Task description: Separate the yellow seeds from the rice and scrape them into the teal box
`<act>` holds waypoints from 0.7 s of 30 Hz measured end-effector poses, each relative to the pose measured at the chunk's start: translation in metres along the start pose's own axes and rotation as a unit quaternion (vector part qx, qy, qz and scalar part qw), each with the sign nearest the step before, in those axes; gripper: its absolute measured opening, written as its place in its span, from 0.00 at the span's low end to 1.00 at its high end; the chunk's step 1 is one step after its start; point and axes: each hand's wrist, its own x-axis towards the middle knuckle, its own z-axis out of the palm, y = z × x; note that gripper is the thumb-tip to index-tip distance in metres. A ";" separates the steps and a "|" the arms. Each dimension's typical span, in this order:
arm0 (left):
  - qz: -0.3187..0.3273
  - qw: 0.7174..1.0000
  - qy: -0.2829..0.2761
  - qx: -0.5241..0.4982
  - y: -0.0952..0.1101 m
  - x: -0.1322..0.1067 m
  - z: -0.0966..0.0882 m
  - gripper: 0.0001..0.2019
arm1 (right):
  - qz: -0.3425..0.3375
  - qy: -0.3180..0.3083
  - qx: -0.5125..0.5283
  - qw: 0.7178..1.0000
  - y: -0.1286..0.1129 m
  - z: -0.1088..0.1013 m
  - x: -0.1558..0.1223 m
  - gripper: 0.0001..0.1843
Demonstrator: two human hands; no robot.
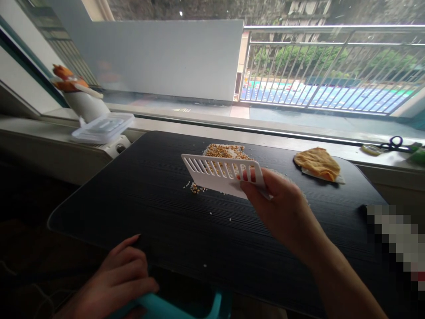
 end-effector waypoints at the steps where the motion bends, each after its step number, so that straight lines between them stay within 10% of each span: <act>1: -0.003 1.000 0.003 -0.002 0.000 0.000 0.000 0.16 | 0.000 0.004 0.008 1.000 -0.002 -0.001 -0.001 0.08; 14: -0.029 0.999 -0.016 -0.009 0.010 0.005 -0.004 0.16 | 0.040 -0.031 0.078 0.996 -0.019 -0.004 -0.028 0.06; 21: -0.056 0.998 -0.018 0.029 0.006 -0.006 -0.013 0.16 | 0.049 -0.128 0.155 0.978 -0.023 0.031 -0.025 0.08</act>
